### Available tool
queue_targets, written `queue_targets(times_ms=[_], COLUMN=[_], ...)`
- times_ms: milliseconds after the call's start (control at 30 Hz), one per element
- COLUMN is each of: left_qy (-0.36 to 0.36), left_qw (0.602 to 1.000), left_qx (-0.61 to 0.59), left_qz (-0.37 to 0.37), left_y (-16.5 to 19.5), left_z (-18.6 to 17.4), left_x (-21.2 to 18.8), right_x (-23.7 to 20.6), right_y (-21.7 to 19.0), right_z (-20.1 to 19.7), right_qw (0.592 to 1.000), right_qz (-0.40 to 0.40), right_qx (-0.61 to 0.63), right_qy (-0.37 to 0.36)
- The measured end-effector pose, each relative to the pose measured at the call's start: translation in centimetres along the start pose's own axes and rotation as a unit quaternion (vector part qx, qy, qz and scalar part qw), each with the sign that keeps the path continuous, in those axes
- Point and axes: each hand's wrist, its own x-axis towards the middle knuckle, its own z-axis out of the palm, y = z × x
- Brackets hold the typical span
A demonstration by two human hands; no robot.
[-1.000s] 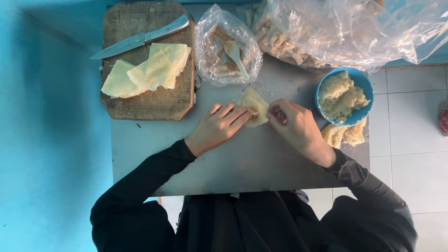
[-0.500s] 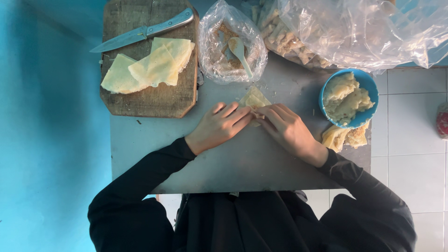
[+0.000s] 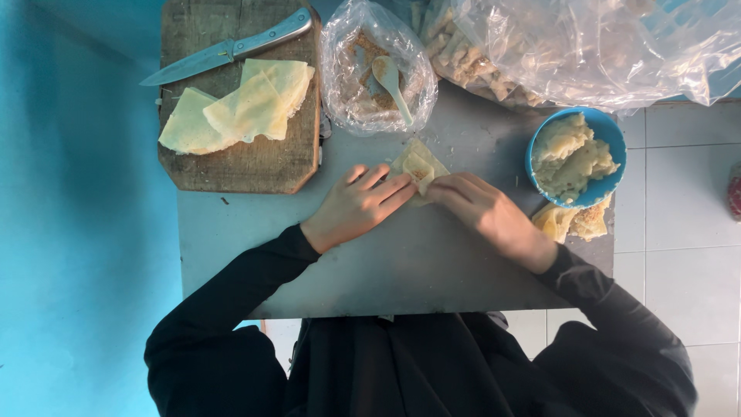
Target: The person holds a woven lattice pastry sheet on a metal table, spoons a brown filling from a plastic-lined container onto it using a spoon, then folds the pastry over the filling and presses it closed. Finished folded pastries are set aside near a blue bowl of filling.
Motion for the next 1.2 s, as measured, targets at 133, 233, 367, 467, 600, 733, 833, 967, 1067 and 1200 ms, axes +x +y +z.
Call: queue_targets(times_ms=[133,233,367,467,600,733,833,967,1067,1200], left_qy=[-0.009,-0.008,-0.005,0.019,0.028,0.043,0.053,0.039,0.047,0.042], left_qw=[1.000,0.999,0.998,0.996,0.996,0.993,0.990,0.986,0.991,0.991], left_qx=[-0.008,-0.038,-0.062,-0.075,-0.072,-0.089,-0.108,-0.132,-0.116,-0.113], left_qz=[-0.002,-0.015,-0.025,-0.036,-0.037,-0.061,-0.080,-0.095,-0.057,-0.053], left_y=[-0.1,0.0,0.0,0.2,0.2,0.4,0.5,0.4,0.2,0.1], left_z=[0.2,0.2,0.0,-0.1,-0.4,-0.4,-0.3,-0.5,-0.7,-0.7], left_x=[-0.1,0.1,0.4,0.8,1.3,1.9,2.2,2.2,2.1,2.0], right_x=[-0.2,-0.2,-0.4,-0.5,-0.2,0.6,0.9,0.9,0.6,0.7], right_y=[0.6,1.3,1.6,1.4,1.5,2.1,2.2,1.9,1.6,1.7], right_z=[-0.4,0.1,0.6,0.8,1.0,1.9,2.1,2.0,1.6,1.8], right_qw=[0.990,0.965,0.949,0.974,0.995,0.996,0.995,0.995,0.997,0.996], right_qz=[-0.099,-0.175,-0.207,-0.132,-0.053,-0.025,-0.027,-0.027,-0.031,-0.034], right_qx=[-0.088,-0.194,-0.236,-0.184,-0.089,-0.077,-0.087,-0.084,-0.067,-0.071], right_qy=[-0.043,-0.034,-0.031,-0.012,0.005,0.031,0.032,0.040,0.032,0.034])
